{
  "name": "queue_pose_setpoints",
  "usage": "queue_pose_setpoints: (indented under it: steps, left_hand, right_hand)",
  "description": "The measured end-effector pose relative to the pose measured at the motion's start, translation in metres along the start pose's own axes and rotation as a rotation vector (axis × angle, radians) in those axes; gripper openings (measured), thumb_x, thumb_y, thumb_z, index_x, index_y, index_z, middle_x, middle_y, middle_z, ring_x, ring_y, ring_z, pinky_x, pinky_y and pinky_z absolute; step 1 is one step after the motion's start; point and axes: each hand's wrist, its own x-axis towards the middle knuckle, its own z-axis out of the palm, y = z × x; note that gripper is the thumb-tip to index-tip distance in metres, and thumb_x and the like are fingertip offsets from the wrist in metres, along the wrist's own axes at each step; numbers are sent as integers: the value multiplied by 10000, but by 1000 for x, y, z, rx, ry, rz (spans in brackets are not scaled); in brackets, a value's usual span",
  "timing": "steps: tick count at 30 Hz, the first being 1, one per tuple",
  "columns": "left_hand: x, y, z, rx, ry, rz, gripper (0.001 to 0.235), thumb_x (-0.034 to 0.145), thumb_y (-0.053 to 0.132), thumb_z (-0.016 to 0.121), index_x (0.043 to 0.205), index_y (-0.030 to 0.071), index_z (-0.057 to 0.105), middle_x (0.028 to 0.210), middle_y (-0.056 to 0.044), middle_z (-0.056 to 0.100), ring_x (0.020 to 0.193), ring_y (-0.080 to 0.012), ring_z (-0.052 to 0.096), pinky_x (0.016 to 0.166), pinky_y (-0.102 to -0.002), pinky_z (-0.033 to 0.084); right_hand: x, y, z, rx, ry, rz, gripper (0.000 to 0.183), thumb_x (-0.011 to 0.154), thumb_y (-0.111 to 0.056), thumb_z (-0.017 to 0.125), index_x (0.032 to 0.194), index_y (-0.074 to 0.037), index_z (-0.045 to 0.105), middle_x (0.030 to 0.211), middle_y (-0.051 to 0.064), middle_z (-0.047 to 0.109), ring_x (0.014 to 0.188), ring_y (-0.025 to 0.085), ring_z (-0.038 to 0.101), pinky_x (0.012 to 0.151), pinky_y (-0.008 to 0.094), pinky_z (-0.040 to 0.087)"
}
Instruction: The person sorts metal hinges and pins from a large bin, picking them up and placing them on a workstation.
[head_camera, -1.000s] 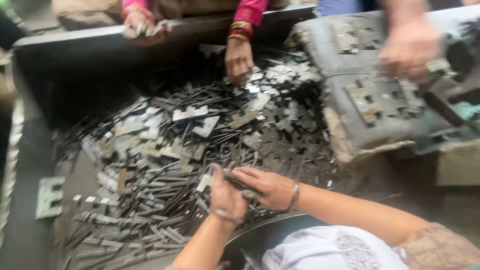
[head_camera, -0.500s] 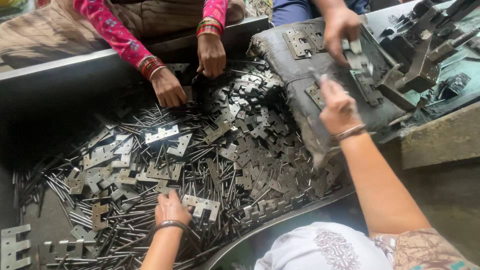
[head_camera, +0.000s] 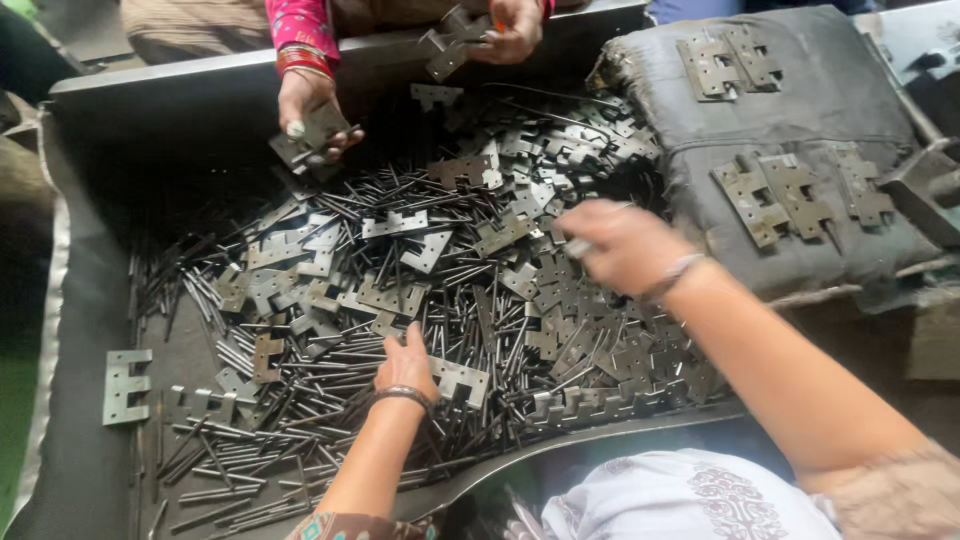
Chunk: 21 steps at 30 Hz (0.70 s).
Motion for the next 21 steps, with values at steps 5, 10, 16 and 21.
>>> queue_pose_setpoints:
  steps: [5,10,16,21]
  left_hand:
    - [-9,-9,-8,-123,90,271,564,662,79,834,1207,151,705,1201,-185,666,1156,-374,643,976,-423,528]
    - [-32,-10,0,-320,159,449,337,730,203,877,1032,89,780,992,-183,754,952,-362,719,860,-414,568]
    - [-46,-43,-13,-1149,206,432,208,788,49,805,986,41,745,924,-138,798,803,-228,780,759,-354,621]
    - [-49,-83,-53,-2151,-105,393,392,783,-138,708,1089,87,612,1047,-138,742,923,-254,757,816,-322,599]
  right_hand:
    - [44,-37,105,-207,-575,-91,626,830,36,574,1429,-149,559,1404,110,577,1246,283,611,1065,359,509]
    - [51,-31,160,-346,-342,-488,903,680,-67,691,1519,-130,362,1427,133,560,1356,375,475,1031,591,429]
    - [45,-12,164,-496,-490,-413,576,833,-52,644,1391,-153,548,1166,34,626,1204,238,560,1076,462,446]
    - [21,-5,156,-466,-630,-417,270,910,-46,620,1165,-121,670,1201,62,600,1116,240,581,956,387,504]
